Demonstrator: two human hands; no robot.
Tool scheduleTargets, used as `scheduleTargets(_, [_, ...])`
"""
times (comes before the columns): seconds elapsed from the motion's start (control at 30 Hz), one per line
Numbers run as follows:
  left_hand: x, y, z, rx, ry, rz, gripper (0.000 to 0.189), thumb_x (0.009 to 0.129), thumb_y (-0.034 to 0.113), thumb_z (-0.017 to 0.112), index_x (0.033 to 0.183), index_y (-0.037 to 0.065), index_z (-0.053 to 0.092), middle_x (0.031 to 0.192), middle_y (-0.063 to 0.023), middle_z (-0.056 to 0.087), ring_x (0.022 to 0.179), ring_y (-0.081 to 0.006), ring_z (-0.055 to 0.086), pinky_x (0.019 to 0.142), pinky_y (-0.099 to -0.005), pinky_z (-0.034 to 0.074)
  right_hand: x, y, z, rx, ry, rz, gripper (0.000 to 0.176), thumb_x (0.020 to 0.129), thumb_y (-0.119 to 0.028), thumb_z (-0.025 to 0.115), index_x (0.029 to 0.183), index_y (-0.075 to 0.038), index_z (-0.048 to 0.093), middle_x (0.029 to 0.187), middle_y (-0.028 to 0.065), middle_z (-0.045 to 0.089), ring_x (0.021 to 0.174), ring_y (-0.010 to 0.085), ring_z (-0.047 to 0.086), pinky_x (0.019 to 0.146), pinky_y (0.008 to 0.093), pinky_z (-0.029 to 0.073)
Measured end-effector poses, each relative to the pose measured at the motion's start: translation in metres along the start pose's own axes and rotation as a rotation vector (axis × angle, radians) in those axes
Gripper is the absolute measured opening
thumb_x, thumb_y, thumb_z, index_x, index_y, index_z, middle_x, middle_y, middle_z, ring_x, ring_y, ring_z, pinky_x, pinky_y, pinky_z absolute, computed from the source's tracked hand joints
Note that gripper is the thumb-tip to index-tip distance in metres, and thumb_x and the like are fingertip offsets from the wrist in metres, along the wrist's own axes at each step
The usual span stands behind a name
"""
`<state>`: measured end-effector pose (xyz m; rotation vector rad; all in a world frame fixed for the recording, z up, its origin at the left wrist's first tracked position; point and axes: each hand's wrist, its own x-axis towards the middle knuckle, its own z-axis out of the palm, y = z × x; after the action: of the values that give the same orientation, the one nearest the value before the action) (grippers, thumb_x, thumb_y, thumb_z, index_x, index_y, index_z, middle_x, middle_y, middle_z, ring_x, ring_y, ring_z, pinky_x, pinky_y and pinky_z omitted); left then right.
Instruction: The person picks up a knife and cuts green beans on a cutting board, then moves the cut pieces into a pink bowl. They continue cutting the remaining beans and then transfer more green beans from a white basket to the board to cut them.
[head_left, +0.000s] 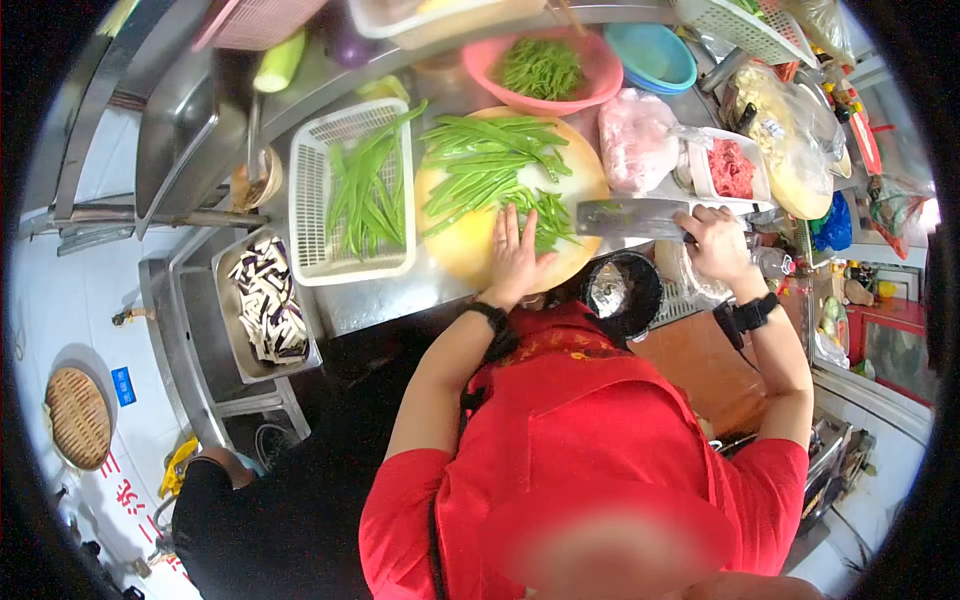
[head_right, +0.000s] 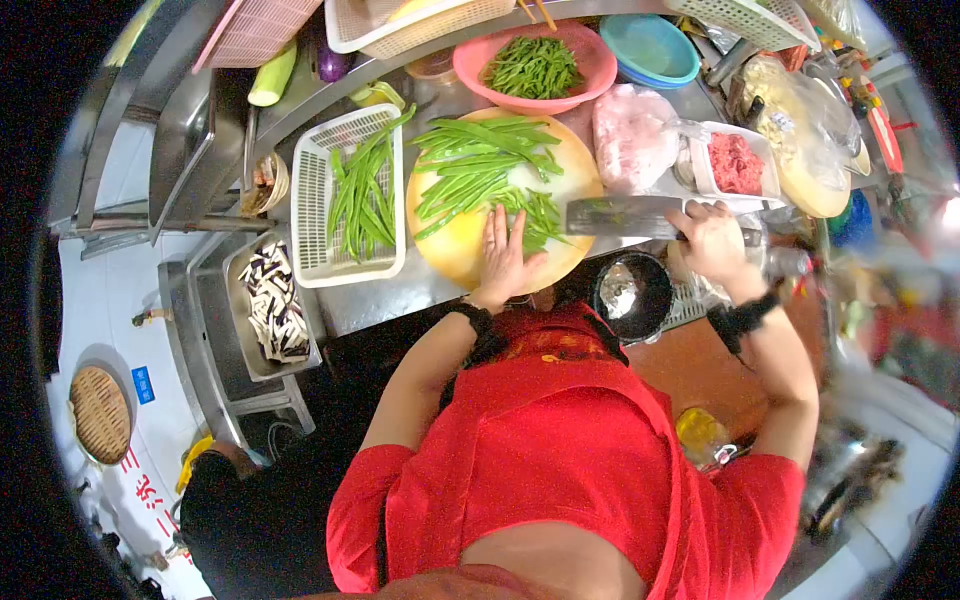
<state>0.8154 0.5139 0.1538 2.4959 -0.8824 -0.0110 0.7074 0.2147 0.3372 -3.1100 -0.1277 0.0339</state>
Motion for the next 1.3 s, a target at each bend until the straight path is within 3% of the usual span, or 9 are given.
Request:
scheduleTargets(0.3, [0.052,0.019,-0.003,-0.083,0.110,0.015,0.068,0.074,0.048,0.066,0.128,0.011,0.046,0.133,-0.0194,0.037,0.126,-0.0417,0.027,0.105,-0.0491,0.023,0.007,-0.008,0.036,-0.056,0.011,-0.066,0.039,0.062,-0.008,0.058,0.100,-0.013,0.062,0.083,0.0094,0.058,0.077,0.0241,0.059,0.073,0.0378,0.043])
scheduleTargets(0.5, [0.060,0.008,0.006,-0.182,0.387,0.060,0.036,0.069,0.024,0.070,0.101,0.008,0.062,0.109,-0.0113,0.052,0.107,-0.0339,0.046,0.092,-0.0456,0.040,0.040,-0.040,0.074,0.167,0.097,-0.021,0.039,0.064,-0.009,0.058,0.103,-0.014,0.062,0.079,0.0056,0.057,0.073,0.0227,0.059,0.069,0.0361,0.043])
scheduleTargets(0.7, [0.096,0.034,-0.032,-0.275,0.543,0.169,0.034,0.068,0.018,0.071,0.099,0.007,0.063,0.108,-0.0111,0.053,0.103,-0.0332,0.048,0.092,-0.0439,0.040,0.043,-0.028,0.027,0.201,0.222,0.031,0.037,0.061,-0.010,0.062,0.098,-0.012,0.065,0.077,0.0058,0.058,0.069,0.0240,0.058,0.069,0.0354,0.044])
scheduleTargets(0.9, [0.236,0.040,-0.073,-0.325,0.531,0.328,0.030,0.072,0.023,0.069,0.096,0.007,0.064,0.107,-0.0117,0.056,0.099,-0.0307,0.053,0.085,-0.0417,0.042,0.108,0.009,-0.042,0.115,0.307,0.142,0.035,0.063,-0.009,0.062,0.098,-0.011,0.065,0.078,0.0105,0.058,0.072,0.0309,0.058,0.066,0.0400,0.046])
scheduleTargets(0.97, [0.283,0.027,-0.058,-0.297,0.397,0.190,0.032,0.074,0.029,0.069,0.096,0.006,0.065,0.113,-0.0121,0.055,0.104,-0.0317,0.052,0.085,-0.0408,0.043,0.131,0.015,-0.050,0.087,0.375,0.131,0.027,0.067,-0.009,0.059,0.093,-0.012,0.065,0.078,0.0112,0.059,0.072,0.0311,0.059,0.065,0.0405,0.047])
scheduleTargets(1.03, [0.302,0.033,-0.061,-0.276,0.358,0.208,0.044,0.076,0.042,0.064,0.104,0.008,0.063,0.114,-0.0154,0.055,0.102,-0.0382,0.052,0.090,-0.0502,0.037,0.150,0.021,-0.051,-0.045,0.154,0.253,0.021,0.068,-0.010,0.054,0.087,-0.012,0.064,0.080,0.0118,0.061,0.075,0.0304,0.061,0.066,0.0412,0.047])
scheduleTargets(1.13, [0.296,0.060,-0.059,-0.001,0.349,0.315,0.059,0.082,0.050,0.055,0.128,0.015,0.045,0.122,-0.0157,0.051,0.119,-0.0382,0.042,0.099,-0.0593,0.023,0.160,0.018,-0.054,-0.058,0.147,0.237,0.018,0.068,-0.011,0.053,0.083,-0.011,0.063,0.083,0.0124,0.063,0.076,0.0293,0.062,0.068,0.0410,0.047])
scheduleTargets(1.23, [0.303,0.028,-0.049,0.304,0.215,-0.002,0.051,0.086,0.046,0.052,0.125,0.014,0.049,0.121,-0.0168,0.051,0.117,-0.0392,0.042,0.100,-0.0606,0.020,0.150,0.020,-0.047,-0.096,0.182,0.201,0.020,0.068,-0.011,0.054,0.084,-0.010,0.065,0.083,0.0130,0.063,0.074,0.0289,0.063,0.069,0.0412,0.047])
scheduleTargets(1.3, [0.295,0.007,-0.059,0.308,0.517,0.016,0.034,0.081,0.035,0.058,0.102,0.009,0.060,0.101,-0.0176,0.060,0.101,-0.0409,0.050,0.091,-0.0533,0.034,0.133,0.019,-0.054,-0.030,0.288,0.224,0.021,0.067,-0.011,0.053,0.085,-0.011,0.065,0.082,0.0134,0.063,0.073,0.0293,0.063,0.069,0.0413,0.047])
